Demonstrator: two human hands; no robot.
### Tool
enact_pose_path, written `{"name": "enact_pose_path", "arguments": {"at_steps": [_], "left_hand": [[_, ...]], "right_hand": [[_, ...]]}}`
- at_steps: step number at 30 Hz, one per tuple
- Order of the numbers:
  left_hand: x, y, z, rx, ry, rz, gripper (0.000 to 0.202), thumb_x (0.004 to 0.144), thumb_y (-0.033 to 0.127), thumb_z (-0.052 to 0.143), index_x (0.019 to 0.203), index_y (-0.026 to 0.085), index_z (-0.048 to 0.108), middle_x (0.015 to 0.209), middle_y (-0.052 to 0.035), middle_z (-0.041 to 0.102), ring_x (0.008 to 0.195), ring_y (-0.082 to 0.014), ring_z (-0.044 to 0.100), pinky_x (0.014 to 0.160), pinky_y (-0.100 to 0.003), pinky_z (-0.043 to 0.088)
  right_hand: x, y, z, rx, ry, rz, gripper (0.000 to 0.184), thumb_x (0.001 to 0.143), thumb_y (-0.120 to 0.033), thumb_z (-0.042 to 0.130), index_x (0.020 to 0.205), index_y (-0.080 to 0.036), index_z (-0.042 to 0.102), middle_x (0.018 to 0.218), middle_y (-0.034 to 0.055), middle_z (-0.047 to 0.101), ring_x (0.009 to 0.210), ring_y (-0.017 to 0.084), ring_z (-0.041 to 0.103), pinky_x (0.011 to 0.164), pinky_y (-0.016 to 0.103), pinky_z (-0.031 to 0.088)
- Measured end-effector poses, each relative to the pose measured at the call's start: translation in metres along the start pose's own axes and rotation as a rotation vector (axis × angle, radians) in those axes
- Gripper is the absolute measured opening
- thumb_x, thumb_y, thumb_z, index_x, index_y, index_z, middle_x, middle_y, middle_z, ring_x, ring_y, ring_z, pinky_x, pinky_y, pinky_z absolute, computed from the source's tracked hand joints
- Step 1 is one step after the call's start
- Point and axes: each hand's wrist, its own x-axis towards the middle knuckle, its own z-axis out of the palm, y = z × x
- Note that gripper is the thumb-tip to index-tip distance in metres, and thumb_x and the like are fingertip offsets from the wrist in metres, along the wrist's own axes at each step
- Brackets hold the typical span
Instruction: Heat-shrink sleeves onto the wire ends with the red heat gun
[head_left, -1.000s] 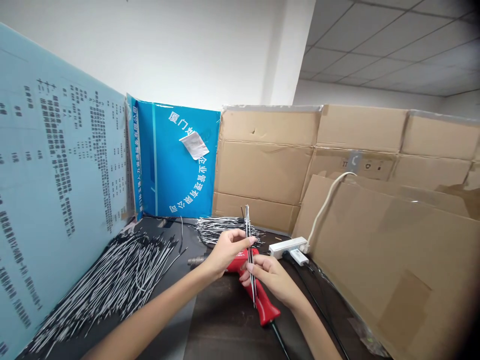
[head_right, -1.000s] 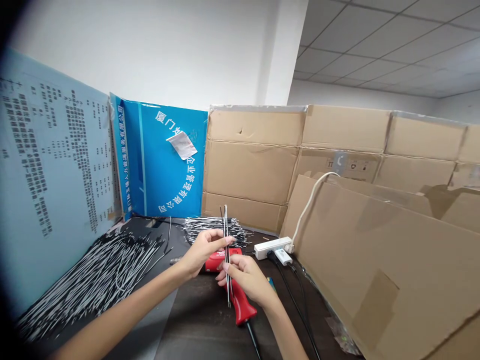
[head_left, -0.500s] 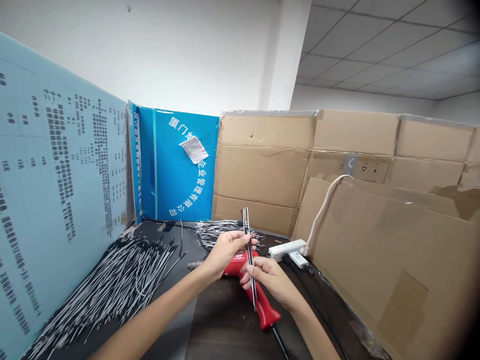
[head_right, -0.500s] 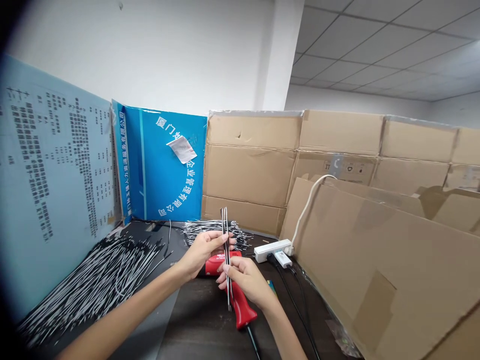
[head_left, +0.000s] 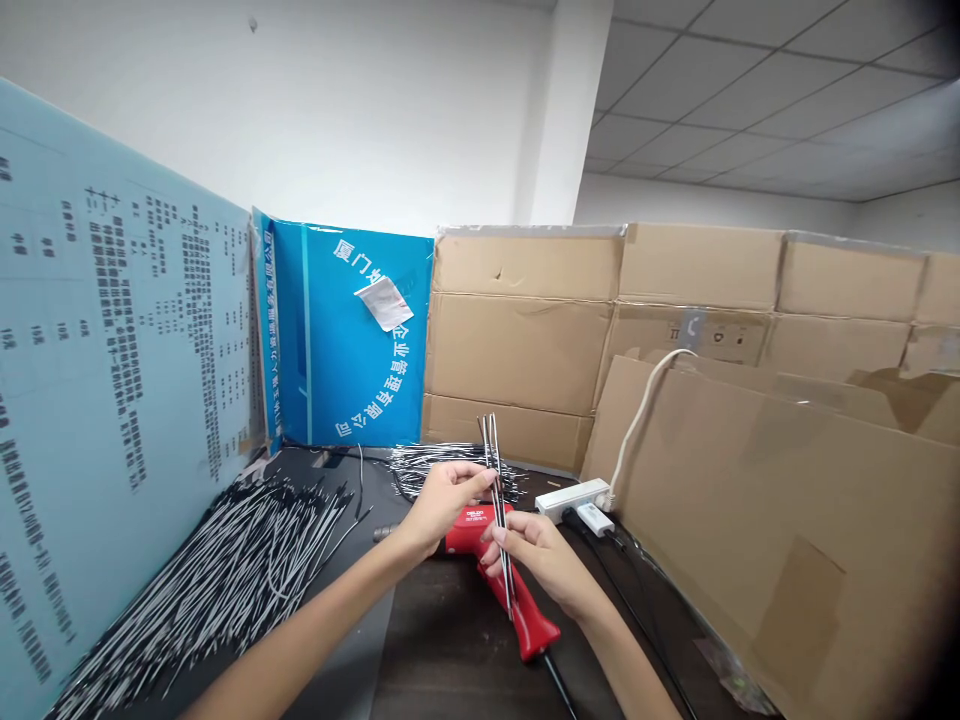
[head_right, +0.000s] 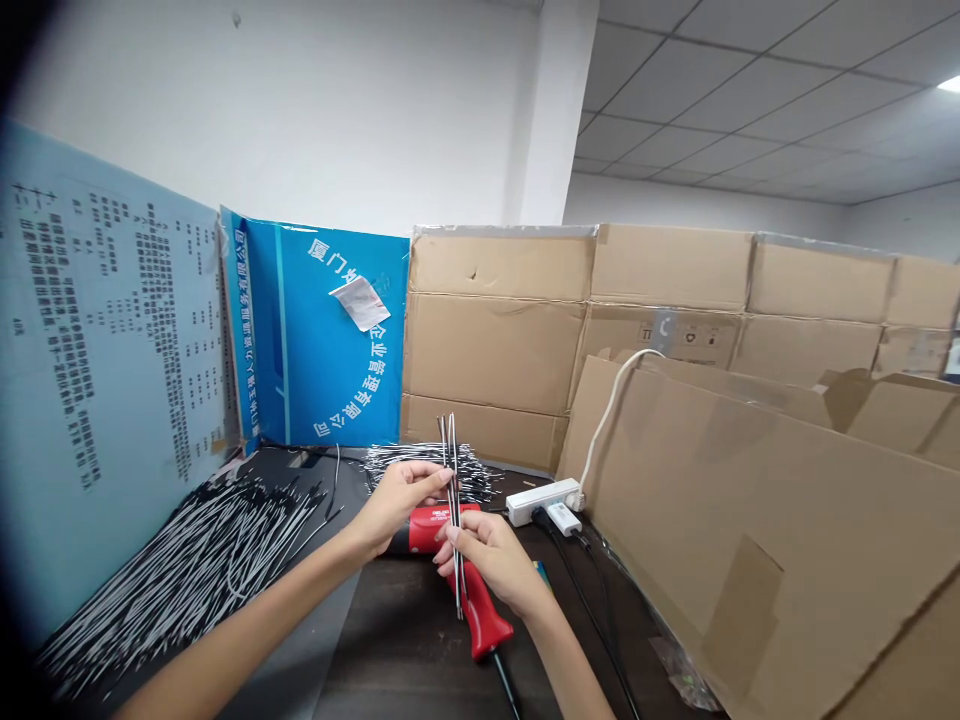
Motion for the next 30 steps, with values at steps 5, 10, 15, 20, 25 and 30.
{"name": "enact_pose_path", "arguments": {"at_steps": [5, 10, 15, 20, 25, 30], "left_hand": [[0.001, 0.004, -0.003, -0.007, 0.068, 0.006, 0.042, 0.08, 0.053, 0.074, 0.093, 0.014, 0.078, 0.097, -0.0113, 0.076, 0.082, -0.0181, 0.067, 0.071, -0.025, 0.048], [0.002, 0.006, -0.005, -0.053, 0.138, 0.039, 0.042, 0.078, 0.053, 0.075, 0.095, 0.015, 0.078, 0.096, -0.011, 0.077, 0.082, -0.018, 0.068, 0.07, -0.025, 0.049], [0.005, 0.008, -0.008, -0.094, 0.253, 0.087, 0.041, 0.076, 0.052, 0.078, 0.094, 0.015, 0.077, 0.093, -0.0098, 0.076, 0.078, -0.0164, 0.068, 0.066, -0.023, 0.049], [0.007, 0.007, -0.008, -0.11, 0.271, 0.131, 0.038, 0.074, 0.049, 0.081, 0.09, 0.014, 0.076, 0.088, -0.0089, 0.075, 0.074, -0.0148, 0.067, 0.068, -0.023, 0.049], [0.007, 0.008, -0.006, -0.107, 0.268, 0.125, 0.038, 0.076, 0.047, 0.08, 0.093, 0.014, 0.075, 0.089, -0.0087, 0.074, 0.076, -0.0144, 0.067, 0.069, -0.023, 0.05], [0.005, 0.007, -0.006, -0.123, 0.2, 0.063, 0.042, 0.08, 0.051, 0.075, 0.101, 0.014, 0.074, 0.099, -0.0105, 0.074, 0.078, -0.014, 0.067, 0.068, -0.022, 0.05]], "right_hand": [[0.001, 0.01, 0.0, -0.003, -0.014, 0.03, 0.043, 0.088, -0.056, 0.068, 0.092, -0.013, 0.069, 0.081, 0.0086, 0.074, 0.072, 0.022, 0.072, 0.073, 0.036, 0.056], [0.001, 0.013, 0.001, -0.007, -0.011, 0.03, 0.047, 0.085, -0.059, 0.068, 0.093, -0.013, 0.07, 0.08, 0.0087, 0.074, 0.07, 0.022, 0.072, 0.074, 0.037, 0.056], [0.0, 0.012, 0.004, -0.016, -0.036, 0.049, 0.047, 0.085, -0.059, 0.068, 0.092, -0.013, 0.07, 0.08, 0.008, 0.074, 0.069, 0.021, 0.071, 0.069, 0.033, 0.054], [0.0, 0.014, 0.006, 0.014, -0.062, 0.054, 0.044, 0.087, -0.056, 0.069, 0.093, -0.013, 0.07, 0.08, 0.0076, 0.073, 0.069, 0.019, 0.071, 0.068, 0.031, 0.054], [0.001, 0.016, 0.006, 0.039, -0.072, 0.049, 0.042, 0.087, -0.054, 0.07, 0.094, -0.012, 0.07, 0.08, 0.0082, 0.073, 0.068, 0.019, 0.071, 0.067, 0.03, 0.054], [0.0, 0.012, 0.006, 0.061, -0.065, 0.019, 0.039, 0.089, -0.051, 0.069, 0.093, -0.012, 0.07, 0.079, 0.0081, 0.073, 0.068, 0.018, 0.071, 0.069, 0.031, 0.055]]}}
